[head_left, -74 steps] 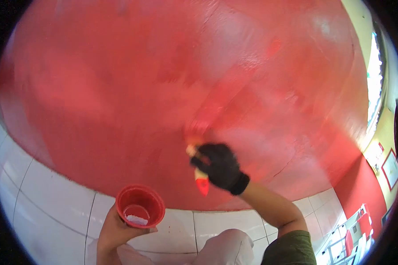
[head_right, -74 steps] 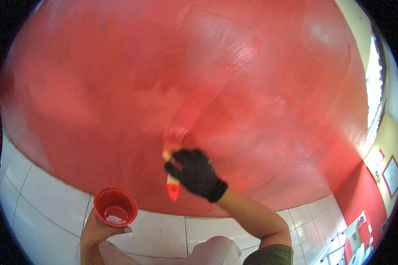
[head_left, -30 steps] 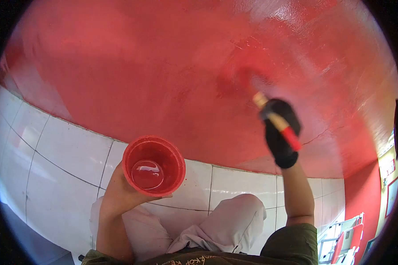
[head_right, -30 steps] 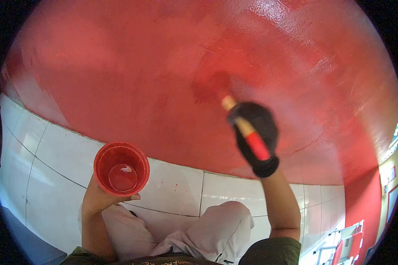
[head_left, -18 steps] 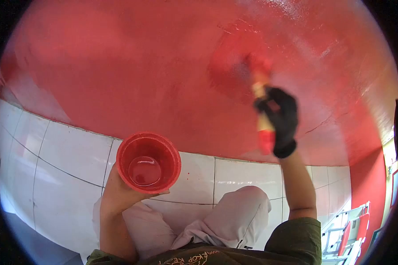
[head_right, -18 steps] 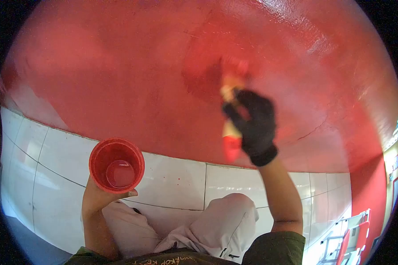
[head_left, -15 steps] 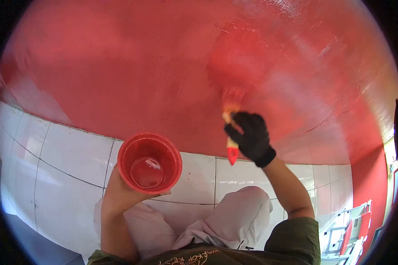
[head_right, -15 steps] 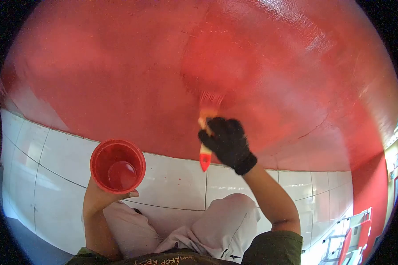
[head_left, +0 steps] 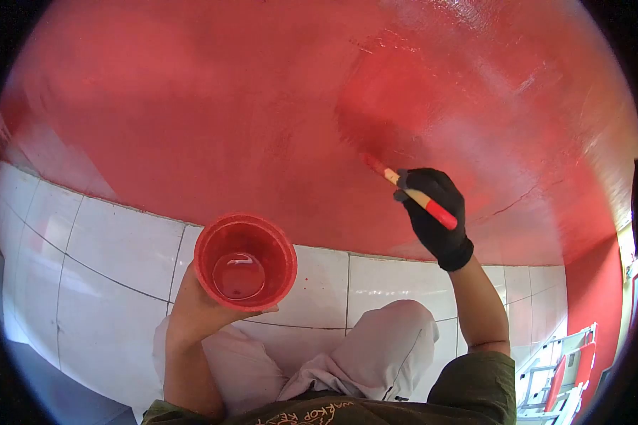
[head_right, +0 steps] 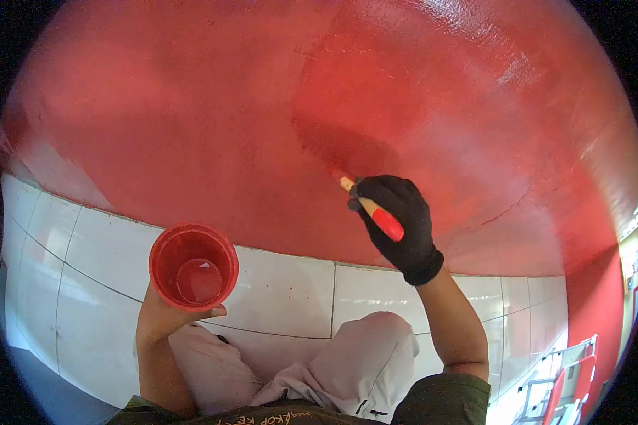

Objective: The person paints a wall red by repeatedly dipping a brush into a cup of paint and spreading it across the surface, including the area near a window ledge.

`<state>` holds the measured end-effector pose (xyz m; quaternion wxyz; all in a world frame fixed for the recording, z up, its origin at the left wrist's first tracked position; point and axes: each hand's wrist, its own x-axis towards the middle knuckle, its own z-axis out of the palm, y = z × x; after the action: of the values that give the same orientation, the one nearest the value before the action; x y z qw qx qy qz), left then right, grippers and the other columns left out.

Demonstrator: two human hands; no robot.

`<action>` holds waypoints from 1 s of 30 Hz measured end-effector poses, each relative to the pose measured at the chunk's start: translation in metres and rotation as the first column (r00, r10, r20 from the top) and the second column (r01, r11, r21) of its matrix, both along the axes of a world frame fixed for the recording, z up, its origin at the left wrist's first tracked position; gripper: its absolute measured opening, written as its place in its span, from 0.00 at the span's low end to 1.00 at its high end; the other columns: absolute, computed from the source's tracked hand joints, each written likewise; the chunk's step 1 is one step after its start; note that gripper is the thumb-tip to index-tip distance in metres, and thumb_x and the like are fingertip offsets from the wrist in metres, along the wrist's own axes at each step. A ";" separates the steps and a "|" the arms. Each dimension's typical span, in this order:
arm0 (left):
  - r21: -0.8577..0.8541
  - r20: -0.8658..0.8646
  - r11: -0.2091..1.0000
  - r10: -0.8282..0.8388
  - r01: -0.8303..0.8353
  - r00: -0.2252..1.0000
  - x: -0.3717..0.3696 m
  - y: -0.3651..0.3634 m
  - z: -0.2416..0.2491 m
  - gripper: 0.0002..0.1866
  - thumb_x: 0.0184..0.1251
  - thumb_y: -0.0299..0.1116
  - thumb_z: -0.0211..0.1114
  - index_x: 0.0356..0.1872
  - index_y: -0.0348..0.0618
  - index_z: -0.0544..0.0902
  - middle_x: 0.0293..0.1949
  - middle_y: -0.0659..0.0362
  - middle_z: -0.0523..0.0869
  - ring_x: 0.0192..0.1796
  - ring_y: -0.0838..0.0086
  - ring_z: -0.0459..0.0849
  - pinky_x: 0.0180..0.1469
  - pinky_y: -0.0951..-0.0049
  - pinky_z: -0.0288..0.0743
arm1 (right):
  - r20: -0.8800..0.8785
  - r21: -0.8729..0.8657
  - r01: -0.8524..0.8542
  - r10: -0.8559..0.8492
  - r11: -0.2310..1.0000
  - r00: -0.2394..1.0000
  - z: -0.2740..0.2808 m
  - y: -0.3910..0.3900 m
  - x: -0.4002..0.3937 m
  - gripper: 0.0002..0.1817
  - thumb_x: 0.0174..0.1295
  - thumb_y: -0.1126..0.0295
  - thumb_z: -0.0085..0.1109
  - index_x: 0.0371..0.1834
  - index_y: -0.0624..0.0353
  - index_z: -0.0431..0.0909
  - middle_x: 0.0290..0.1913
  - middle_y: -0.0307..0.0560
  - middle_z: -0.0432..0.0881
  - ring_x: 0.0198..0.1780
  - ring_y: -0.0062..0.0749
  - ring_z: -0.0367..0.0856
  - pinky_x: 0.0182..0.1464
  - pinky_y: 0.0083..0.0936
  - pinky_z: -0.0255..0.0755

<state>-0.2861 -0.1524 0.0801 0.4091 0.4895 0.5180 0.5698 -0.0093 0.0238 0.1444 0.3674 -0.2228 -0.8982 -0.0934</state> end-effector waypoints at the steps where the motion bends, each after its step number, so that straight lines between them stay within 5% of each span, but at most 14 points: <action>1: 0.018 0.022 1.000 0.005 -0.005 1.000 0.000 0.000 0.000 0.43 0.29 0.33 0.85 0.54 0.41 0.73 0.49 0.57 0.81 0.52 0.71 0.79 0.51 0.69 0.77 | 0.032 0.011 -0.014 0.013 1.000 0.999 0.002 0.006 0.003 0.12 0.48 0.81 0.65 0.36 0.58 0.80 0.37 0.45 0.82 0.41 0.41 0.80 0.44 0.30 0.73; 5: -0.002 0.055 1.000 -0.007 0.007 0.998 0.002 0.001 0.002 0.43 0.29 0.33 0.85 0.54 0.41 0.73 0.49 0.57 0.81 0.51 0.71 0.80 0.51 0.69 0.77 | -0.304 0.060 0.176 -0.150 0.983 0.941 0.048 0.002 -0.004 0.09 0.49 0.84 0.63 0.34 0.61 0.79 0.37 0.49 0.81 0.40 0.41 0.80 0.44 0.29 0.73; 7: 0.018 -0.024 0.999 0.027 -0.026 0.999 0.002 0.000 0.003 0.42 0.29 0.32 0.85 0.54 0.41 0.74 0.49 0.57 0.81 0.52 0.71 0.79 0.51 0.69 0.76 | -0.154 0.475 0.152 -0.088 0.867 0.984 0.064 0.003 -0.006 0.09 0.49 0.80 0.65 0.34 0.62 0.79 0.37 0.50 0.81 0.38 0.42 0.80 0.45 0.30 0.73; 11: 0.011 -0.029 1.000 0.014 -0.014 0.999 0.000 0.002 0.002 0.42 0.29 0.32 0.85 0.54 0.41 0.74 0.50 0.58 0.81 0.52 0.71 0.79 0.52 0.69 0.76 | 0.089 0.127 0.189 -0.201 0.974 0.976 0.002 0.007 -0.035 0.13 0.52 0.64 0.65 0.38 0.56 0.81 0.31 0.46 0.78 0.36 0.43 0.77 0.36 0.37 0.67; 12: 0.008 0.022 1.000 0.000 0.000 1.000 0.001 0.002 0.003 0.42 0.30 0.32 0.85 0.54 0.41 0.74 0.49 0.58 0.81 0.52 0.71 0.79 0.52 0.69 0.76 | 0.221 0.278 -0.019 -0.045 0.960 0.974 -0.016 0.009 -0.038 0.11 0.50 0.64 0.64 0.38 0.51 0.81 0.32 0.45 0.76 0.33 0.42 0.76 0.33 0.38 0.65; 13: 0.008 0.072 1.000 -0.011 0.010 0.997 0.000 0.002 0.003 0.42 0.30 0.32 0.85 0.54 0.41 0.74 0.49 0.58 0.81 0.52 0.71 0.79 0.52 0.69 0.76 | 0.376 0.077 0.010 -0.038 0.997 0.926 -0.028 0.000 -0.039 0.14 0.51 0.64 0.68 0.39 0.57 0.81 0.42 0.49 0.80 0.42 0.45 0.77 0.46 0.37 0.69; 16: 0.039 0.034 0.999 0.003 -0.004 0.999 0.000 0.000 0.003 0.43 0.29 0.32 0.85 0.54 0.40 0.74 0.49 0.58 0.81 0.52 0.71 0.79 0.52 0.69 0.76 | 0.403 0.143 -0.185 0.113 0.972 0.908 -0.016 -0.004 -0.047 0.10 0.52 0.69 0.65 0.37 0.56 0.80 0.41 0.49 0.80 0.41 0.46 0.77 0.43 0.37 0.70; 18: 0.047 0.050 0.999 0.005 -0.007 0.999 0.002 0.000 0.003 0.43 0.29 0.31 0.85 0.54 0.40 0.74 0.50 0.58 0.81 0.52 0.71 0.79 0.52 0.68 0.76 | 0.061 -0.040 -0.036 0.039 0.999 0.997 0.020 0.004 -0.055 0.07 0.53 0.73 0.61 0.36 0.53 0.82 0.38 0.49 0.82 0.40 0.41 0.81 0.41 0.34 0.73; 21: 0.031 0.069 1.000 0.001 -0.003 0.998 0.003 -0.002 0.006 0.43 0.29 0.31 0.85 0.55 0.40 0.73 0.50 0.58 0.81 0.52 0.71 0.79 0.52 0.68 0.76 | -0.321 0.217 -0.094 0.162 0.972 0.933 0.086 0.023 -0.057 0.10 0.49 0.82 0.65 0.36 0.61 0.81 0.36 0.49 0.83 0.40 0.41 0.82 0.43 0.26 0.74; 23: 0.012 0.075 1.000 0.001 -0.002 0.997 0.003 -0.002 0.007 0.43 0.29 0.31 0.85 0.55 0.40 0.73 0.50 0.58 0.80 0.53 0.70 0.79 0.52 0.67 0.76 | -0.287 0.540 0.044 0.134 0.841 0.948 0.123 0.016 -0.060 0.08 0.50 0.80 0.65 0.35 0.62 0.81 0.35 0.49 0.83 0.37 0.42 0.82 0.42 0.27 0.74; 25: 0.026 0.125 1.000 0.011 -0.014 0.992 0.002 -0.001 0.006 0.43 0.29 0.32 0.85 0.55 0.41 0.73 0.50 0.58 0.81 0.53 0.70 0.79 0.52 0.67 0.76 | -0.022 0.649 -0.008 0.029 0.761 0.999 0.133 0.010 -0.058 0.07 0.53 0.76 0.63 0.35 0.60 0.81 0.35 0.46 0.83 0.35 0.41 0.81 0.39 0.31 0.73; 27: 0.021 0.107 1.000 0.010 -0.013 0.994 0.000 -0.002 0.006 0.43 0.29 0.32 0.85 0.55 0.41 0.73 0.50 0.58 0.81 0.53 0.70 0.79 0.53 0.68 0.76 | -0.013 0.293 0.232 -0.238 0.928 0.971 0.088 0.007 -0.072 0.05 0.54 0.75 0.61 0.35 0.58 0.80 0.36 0.47 0.80 0.42 0.41 0.78 0.46 0.35 0.71; 29: 0.026 0.085 1.000 0.014 -0.016 0.996 -0.002 -0.001 0.004 0.43 0.29 0.32 0.85 0.55 0.40 0.73 0.50 0.58 0.81 0.53 0.70 0.79 0.53 0.68 0.76 | 0.311 0.029 0.311 -0.304 0.950 0.901 0.053 -0.006 -0.078 0.06 0.55 0.71 0.62 0.36 0.57 0.81 0.36 0.47 0.80 0.42 0.43 0.78 0.46 0.38 0.70; 30: 0.030 0.091 1.000 -0.001 -0.002 0.996 -0.003 -0.001 0.001 0.43 0.29 0.32 0.85 0.55 0.40 0.73 0.50 0.58 0.81 0.53 0.70 0.79 0.53 0.68 0.76 | 0.368 0.139 0.062 -0.110 0.988 0.923 0.039 -0.006 -0.071 0.06 0.55 0.71 0.62 0.36 0.57 0.80 0.36 0.48 0.80 0.42 0.44 0.78 0.45 0.37 0.70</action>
<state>-0.2890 -0.1530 0.0811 0.4248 0.4691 0.4905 0.5991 -0.0802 0.0178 0.1831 0.1981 -0.2168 -0.9334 -0.2061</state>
